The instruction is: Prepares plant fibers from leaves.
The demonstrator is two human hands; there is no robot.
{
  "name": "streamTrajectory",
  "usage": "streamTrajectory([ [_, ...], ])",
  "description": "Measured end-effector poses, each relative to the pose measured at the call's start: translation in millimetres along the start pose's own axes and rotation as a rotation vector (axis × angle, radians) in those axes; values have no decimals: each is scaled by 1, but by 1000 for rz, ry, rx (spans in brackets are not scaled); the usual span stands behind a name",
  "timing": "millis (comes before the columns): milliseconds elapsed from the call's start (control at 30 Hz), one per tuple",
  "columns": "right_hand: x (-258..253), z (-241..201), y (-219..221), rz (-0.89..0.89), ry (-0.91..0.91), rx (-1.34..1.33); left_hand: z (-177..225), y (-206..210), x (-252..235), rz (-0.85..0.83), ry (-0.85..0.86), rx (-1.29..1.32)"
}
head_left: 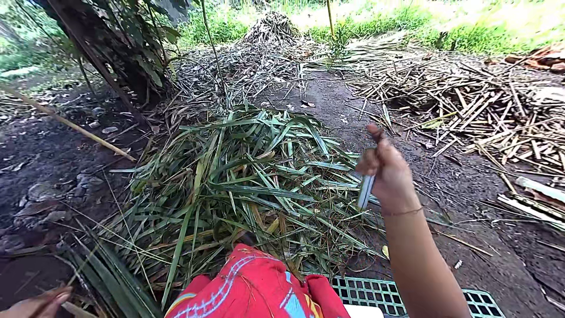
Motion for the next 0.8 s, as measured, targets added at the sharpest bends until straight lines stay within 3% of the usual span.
streamTrajectory([
  [67,22,22,37,-212,172,73,1,19,-2,19,88,184],
  [200,55,46,101,-483,370,26,67,26,-11,7,187,295],
  [400,59,38,132,-502,320,-78,97,35,-7,-8,285,340],
  [600,64,31,125,-613,293,-187,93,39,-1,-25,259,364],
  [800,74,39,125,-618,327,-226,92,44,2,-50,259,373],
])
Point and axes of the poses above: each hand's wrist, its own x-axis away from the middle knuckle, its own y-axis out of the palm, z = x × y, the point moved 5 cm from there along -x, towards the middle knuckle, and after that the axes turned 2 degrees about -x, right-handed, at the moved point
